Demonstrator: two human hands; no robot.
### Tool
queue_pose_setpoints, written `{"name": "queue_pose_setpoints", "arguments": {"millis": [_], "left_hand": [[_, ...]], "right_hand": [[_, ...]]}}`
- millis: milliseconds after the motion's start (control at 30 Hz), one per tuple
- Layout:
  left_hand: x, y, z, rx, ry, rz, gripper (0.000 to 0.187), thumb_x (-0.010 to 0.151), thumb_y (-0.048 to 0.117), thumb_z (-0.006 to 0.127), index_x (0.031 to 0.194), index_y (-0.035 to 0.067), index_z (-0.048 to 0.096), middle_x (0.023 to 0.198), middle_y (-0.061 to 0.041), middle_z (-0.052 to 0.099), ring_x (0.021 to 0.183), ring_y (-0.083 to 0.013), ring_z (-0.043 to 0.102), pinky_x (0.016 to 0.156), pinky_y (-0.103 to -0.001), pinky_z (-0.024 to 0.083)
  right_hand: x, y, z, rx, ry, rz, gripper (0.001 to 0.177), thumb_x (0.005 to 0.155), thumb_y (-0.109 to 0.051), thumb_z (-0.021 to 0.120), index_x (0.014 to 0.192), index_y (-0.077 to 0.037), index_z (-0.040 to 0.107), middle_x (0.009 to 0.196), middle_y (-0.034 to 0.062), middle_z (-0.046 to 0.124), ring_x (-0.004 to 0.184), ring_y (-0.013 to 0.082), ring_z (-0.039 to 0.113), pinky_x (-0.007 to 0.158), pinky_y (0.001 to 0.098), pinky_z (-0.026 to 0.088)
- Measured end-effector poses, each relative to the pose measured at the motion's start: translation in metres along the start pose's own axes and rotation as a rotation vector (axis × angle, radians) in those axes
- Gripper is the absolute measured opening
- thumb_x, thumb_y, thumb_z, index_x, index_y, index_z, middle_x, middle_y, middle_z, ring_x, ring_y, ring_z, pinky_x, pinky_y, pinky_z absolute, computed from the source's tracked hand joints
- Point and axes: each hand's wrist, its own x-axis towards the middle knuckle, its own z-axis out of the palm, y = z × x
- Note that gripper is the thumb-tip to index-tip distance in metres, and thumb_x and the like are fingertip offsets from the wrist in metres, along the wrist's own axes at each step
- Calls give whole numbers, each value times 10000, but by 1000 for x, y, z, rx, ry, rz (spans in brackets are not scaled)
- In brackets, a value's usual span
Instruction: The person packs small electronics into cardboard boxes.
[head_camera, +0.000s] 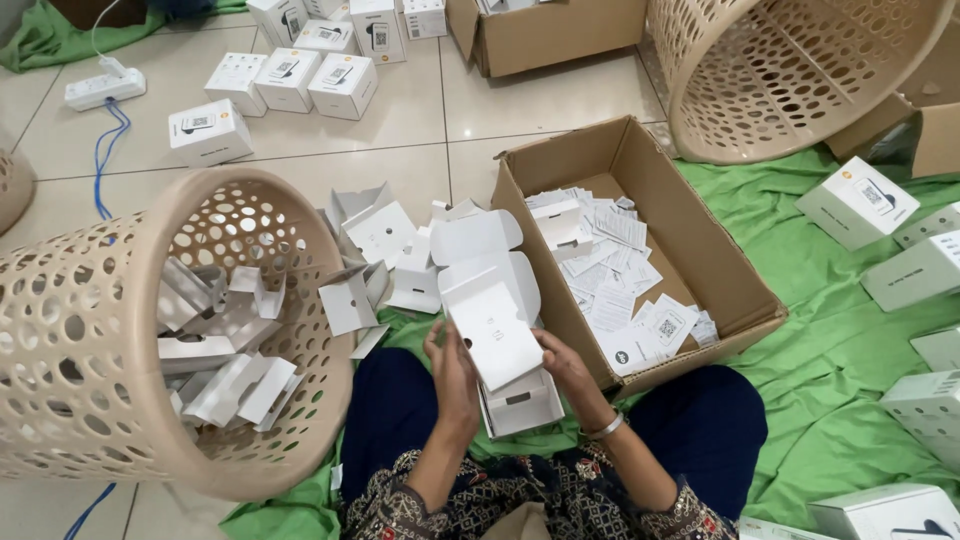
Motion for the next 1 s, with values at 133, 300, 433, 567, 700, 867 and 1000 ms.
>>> {"name": "queue_pose_setpoints", "arguments": {"millis": [133,300,433,567,700,867,1000], "left_hand": [[2,-13,-5,65,38,-19,604,971,409,495,1458,156,243,1370,-153,493,1316,-295,497,1114,-481,425],[34,14,-34,734,-32,619,639,1060,477,490,1504,40,347,1536,-226,319,1423,-350,378,1185,-495,308],[39,28,-31,709,-308,594,558,1070,489,455,1417,55,513,1415,-156,609,1370,-277,543,1187,-437,358],[54,-10,-41,912,-521,233,483,994,402,540,1337,63,558,1000,-99,727,991,-203,675,893,-351,508],[73,-53,-55,654,-502,300,316,1012,193,581,1264,8,630,944,-121,671,939,-157,646,886,-301,507],[54,-35,-56,854,-363,506,252,1011,68,501,1217,39,643,1079,-82,714,1033,-225,668,907,-348,520],[53,-35,-78,1533,-819,704,414,761,-103,615,1074,128,757,1083,-63,725,1152,-291,647,1059,-432,446]], "right_hand": [[-1,1,-1,6,134,126,684,913,-460,688,1403,3,572,1167,155,712,1058,208,668,910,355,562],[10,40,-50,55,122,84,343,785,-61,583,1071,69,719,956,122,736,827,160,704,757,286,584],[32,8,-39,54,1,198,395,698,-19,534,1061,12,687,930,105,740,794,142,694,721,256,567],[55,23,-35,81,-39,255,349,728,-77,553,1052,-25,672,855,93,711,698,137,653,617,248,546],[65,50,-45,343,34,299,330,769,-101,570,1089,-56,638,743,82,637,595,155,617,481,258,474],[53,25,-63,633,148,246,333,803,-81,567,1132,-34,578,843,93,662,710,186,666,622,287,554],[46,24,-76,788,170,232,341,817,-66,561,1156,-33,551,943,146,690,802,243,711,710,317,590]]}}
